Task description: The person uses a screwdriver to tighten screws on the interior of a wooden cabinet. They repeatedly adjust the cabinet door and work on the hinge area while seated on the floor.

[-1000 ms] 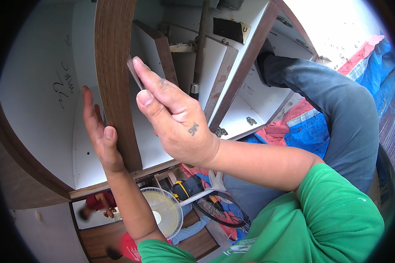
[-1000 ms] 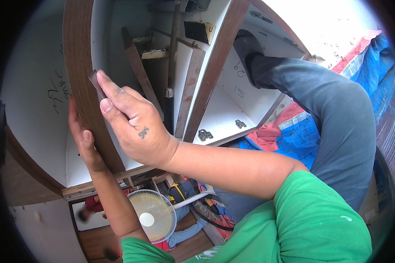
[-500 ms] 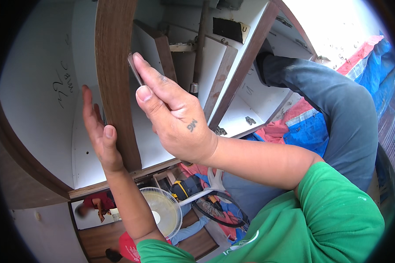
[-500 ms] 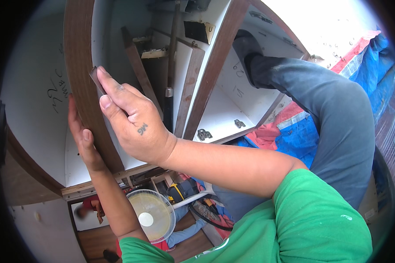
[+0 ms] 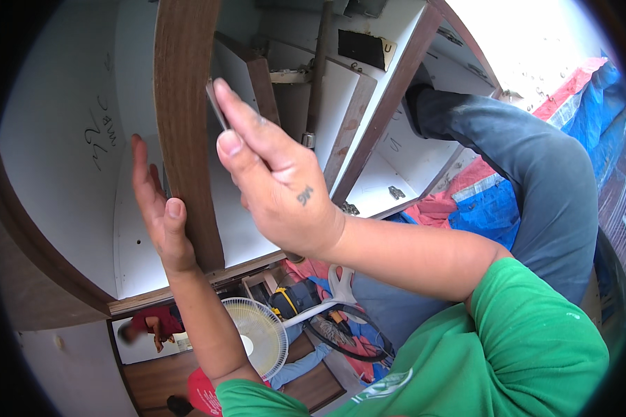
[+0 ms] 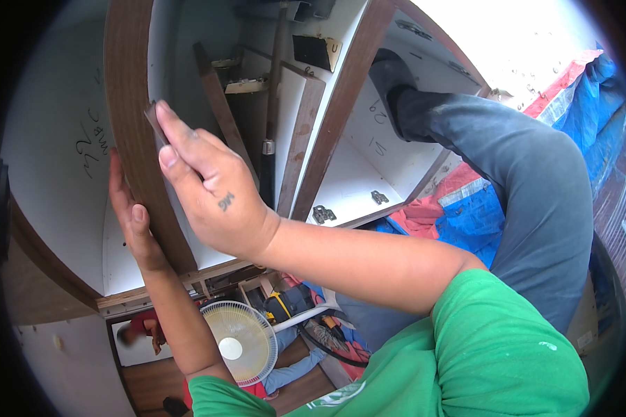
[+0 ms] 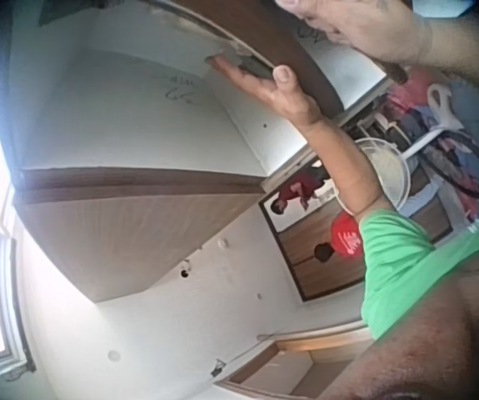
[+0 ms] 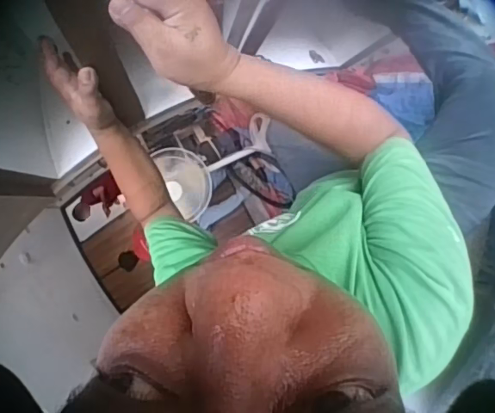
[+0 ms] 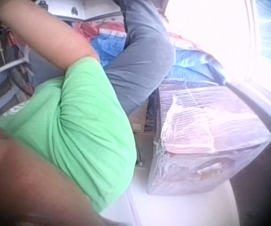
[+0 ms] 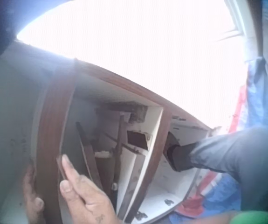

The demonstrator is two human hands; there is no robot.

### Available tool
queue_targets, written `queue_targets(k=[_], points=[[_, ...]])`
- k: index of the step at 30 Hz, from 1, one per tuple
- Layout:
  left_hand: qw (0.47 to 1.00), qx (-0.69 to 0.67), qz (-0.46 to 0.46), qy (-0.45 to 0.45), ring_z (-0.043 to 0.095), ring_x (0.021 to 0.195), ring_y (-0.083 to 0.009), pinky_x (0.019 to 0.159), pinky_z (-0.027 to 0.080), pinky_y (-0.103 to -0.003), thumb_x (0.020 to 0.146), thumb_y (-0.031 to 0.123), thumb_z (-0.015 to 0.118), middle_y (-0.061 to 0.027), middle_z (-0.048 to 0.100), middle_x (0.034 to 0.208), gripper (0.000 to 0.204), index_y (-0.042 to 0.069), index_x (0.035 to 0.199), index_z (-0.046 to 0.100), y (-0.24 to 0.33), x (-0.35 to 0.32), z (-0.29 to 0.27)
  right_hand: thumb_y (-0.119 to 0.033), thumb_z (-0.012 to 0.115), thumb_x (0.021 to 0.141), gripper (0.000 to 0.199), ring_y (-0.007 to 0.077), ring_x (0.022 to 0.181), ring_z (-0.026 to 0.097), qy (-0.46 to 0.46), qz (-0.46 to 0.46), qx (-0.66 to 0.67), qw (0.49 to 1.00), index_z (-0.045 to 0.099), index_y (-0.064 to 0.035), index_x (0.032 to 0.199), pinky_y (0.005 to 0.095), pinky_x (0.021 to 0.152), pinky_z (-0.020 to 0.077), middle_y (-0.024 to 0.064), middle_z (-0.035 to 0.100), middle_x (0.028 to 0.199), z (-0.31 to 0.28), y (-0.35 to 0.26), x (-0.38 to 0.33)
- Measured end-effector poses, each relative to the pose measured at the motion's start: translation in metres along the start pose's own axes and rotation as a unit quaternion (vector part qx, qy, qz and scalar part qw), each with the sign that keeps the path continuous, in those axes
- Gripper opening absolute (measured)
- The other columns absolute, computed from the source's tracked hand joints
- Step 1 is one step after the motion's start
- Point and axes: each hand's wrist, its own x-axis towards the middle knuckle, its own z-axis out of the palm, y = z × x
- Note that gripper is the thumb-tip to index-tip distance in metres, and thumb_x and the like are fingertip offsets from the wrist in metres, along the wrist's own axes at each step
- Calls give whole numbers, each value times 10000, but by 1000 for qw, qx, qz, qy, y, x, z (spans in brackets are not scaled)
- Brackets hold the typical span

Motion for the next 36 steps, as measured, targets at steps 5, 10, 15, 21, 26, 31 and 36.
queue_targets(k=[5,10,15,21,26,31,36], points=[[1000,-2,10,-2,178,1578,-328,1271,45,-496,852,656,600,-203,239,1688,1050,-14,1597,289,0,1,1,-149,542,1091,499,10,743,476,-12,-22,-1,1000,434,-85,1574,180,638,444,-6,590,1129,0,3,0],[1000,-2,1,-1,174,1579,-331,1276,33,-504,852,656,598,-204,242,1685,1045,-15,1593,294,2,0,2,-141,547,1076,484,140,791,525,4,-97,-26,995,457,11,1527,273,767,470,76,557,885,0,9,-1],[1000,11,7,-2,175,1579,-332,1275,28,-506,851,656,598,-203,247,1684,1044,-14,1593,297,2,0,1,-151,546,1080,487,138,811,537,-9,-66,-35,997,454,12,1529,265,783,474,81,574,917,-1,4,-4],[1000,0,-5,4,350,1496,-331,1220,284,-454,837,658,648,-209,317,1633,1088,23,1621,244,2,0,-1,-148,541,1081,483,134,822,540,7,-39,-10,999,456,18,1526,263,787,474,82,581,932,-1,-2,1],[1000,3,7,2,236,1551,-330,1254,116,-480,841,653,622,-203,269,1670,1063,-3,1604,279,2,1,1,-143,541,1080,484,128,824,533,-4,-51,-18,999,452,21,1527,260,785,472,78,572,921,-3,-3,4],[1000,-5,8,5,186,1574,-333,1271,42,-491,850,656,612,-204,249,1684,1051,-15,1595,297,3,1,2,-142,541,1080,485,127,827,534,-3,-10,-3,1000,450,23,1527,258,787,471,78,573,924,-1,-7,2],[1000,-18,-8,-2,326,1511,-320,1235,251,-454,853,645,644,-193,274,1661,1077,17,1625,234,3,1,1,-162,539,1083,480,170,879,569,20,-27,-32,999,459,44,1509,290,854,478,99,615,985,-1,-9,14]])
